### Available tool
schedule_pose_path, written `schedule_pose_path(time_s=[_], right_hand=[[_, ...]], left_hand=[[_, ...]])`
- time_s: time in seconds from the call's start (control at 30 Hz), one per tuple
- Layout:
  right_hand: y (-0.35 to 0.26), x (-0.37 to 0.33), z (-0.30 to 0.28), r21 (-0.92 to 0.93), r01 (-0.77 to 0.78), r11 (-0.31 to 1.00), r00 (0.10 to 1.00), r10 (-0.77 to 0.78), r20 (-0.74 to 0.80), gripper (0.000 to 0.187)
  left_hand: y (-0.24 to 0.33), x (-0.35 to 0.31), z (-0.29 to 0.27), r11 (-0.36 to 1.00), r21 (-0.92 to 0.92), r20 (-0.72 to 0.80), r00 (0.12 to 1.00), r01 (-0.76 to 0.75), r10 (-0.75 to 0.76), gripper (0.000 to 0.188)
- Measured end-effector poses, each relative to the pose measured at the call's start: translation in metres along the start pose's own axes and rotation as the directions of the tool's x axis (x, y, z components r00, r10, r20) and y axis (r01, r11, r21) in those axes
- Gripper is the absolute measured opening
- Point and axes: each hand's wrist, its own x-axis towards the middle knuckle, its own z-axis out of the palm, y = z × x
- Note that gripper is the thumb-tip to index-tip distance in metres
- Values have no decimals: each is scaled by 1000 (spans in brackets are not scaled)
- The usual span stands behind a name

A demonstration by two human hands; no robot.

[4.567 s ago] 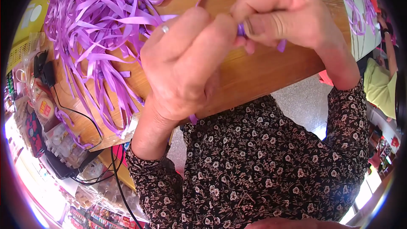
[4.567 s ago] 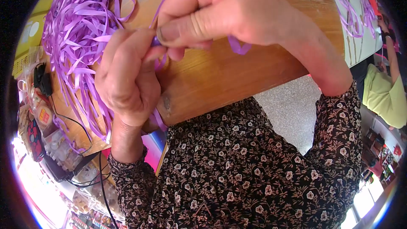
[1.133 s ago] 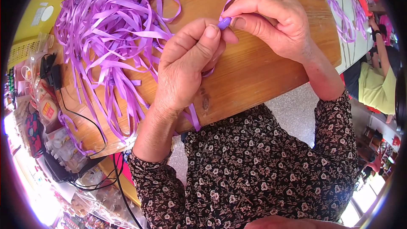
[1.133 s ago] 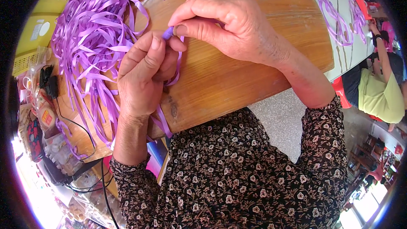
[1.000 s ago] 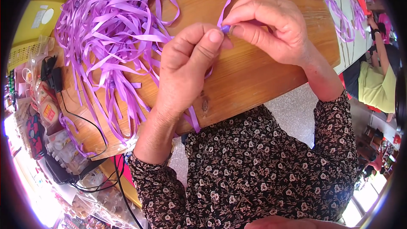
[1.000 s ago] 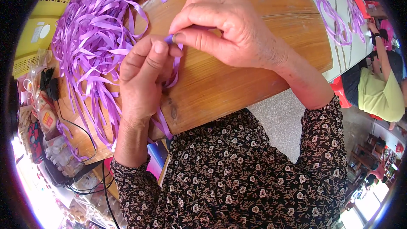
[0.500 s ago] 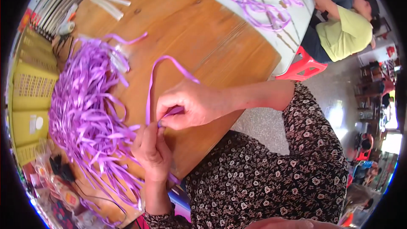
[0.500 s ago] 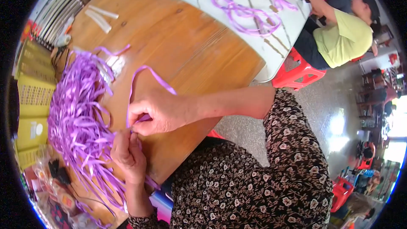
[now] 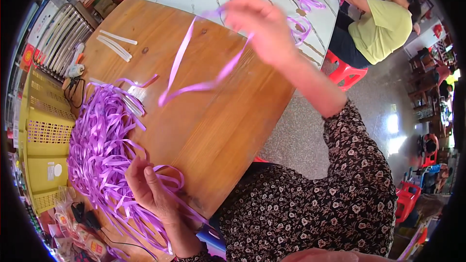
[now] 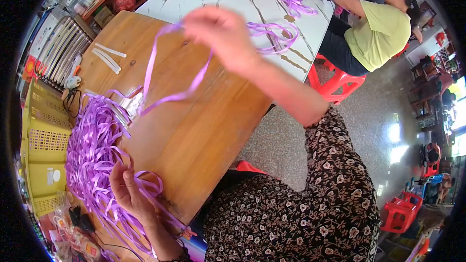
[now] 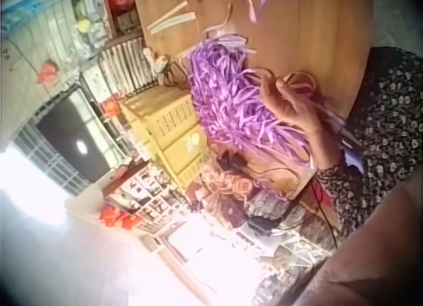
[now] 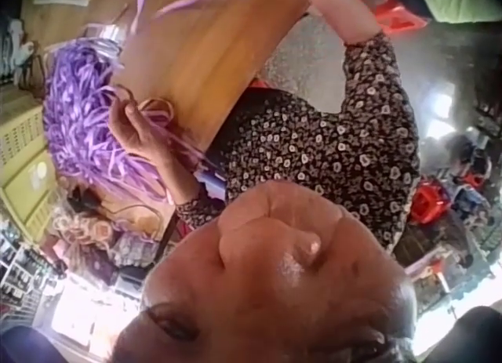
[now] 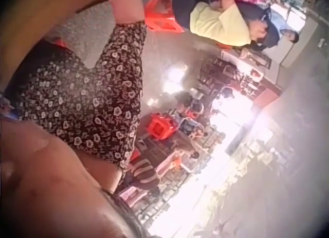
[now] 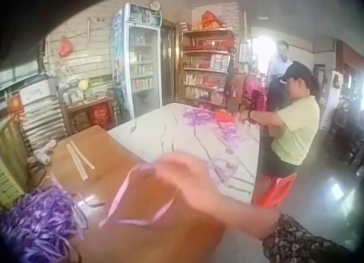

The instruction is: Tying purple ribbons into small decorative knots or loops.

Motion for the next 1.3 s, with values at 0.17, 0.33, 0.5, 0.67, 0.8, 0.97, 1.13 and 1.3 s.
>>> schedule_pose_path(time_s=[0.17, 0.33, 0.5, 0.67, 0.8, 0.97, 1.13, 1.3], right_hand=[[-27, 57, -82, -259, 172, 950, 875, -269, -404, 15], [10, 89, -127, -525, 584, 619, 704, -708, -51, 17], [39, 35, -46, -789, 505, 349, 816, -491, 305, 25], [29, -61, 72, 74, 495, 866, 616, -410, 673, 25], [-3, -107, 136, 395, -109, 912, 312, -346, 885, 40], [-4, -141, 171, 287, -566, 773, 237, -180, 955, 49], [-17, -156, 177, 291, -337, 895, 223, -225, 949, 44], [-21, -147, 173, 379, -322, 867, 287, -292, 912, 32]], left_hand=[[-6, -5, 1, 998, 7, 138, 989, 59, -59, 16], [-1, -7, 9, 944, 252, 269, 952, -214, 144, 9], [25, -17, 25, 877, 327, 417, 887, -352, 200, 9], [54, -23, 36, 989, 143, 738, 670, -39, -80, 14], [64, -38, 33, 915, -122, 966, 258, 386, 20, 26], [73, -35, 52, 840, -273, 961, 89, 469, 263, 41], [72, -49, 52, 846, -304, 943, 13, 438, 332, 43], [76, -51, 31, 860, -256, 959, 2, 442, 285, 52]])
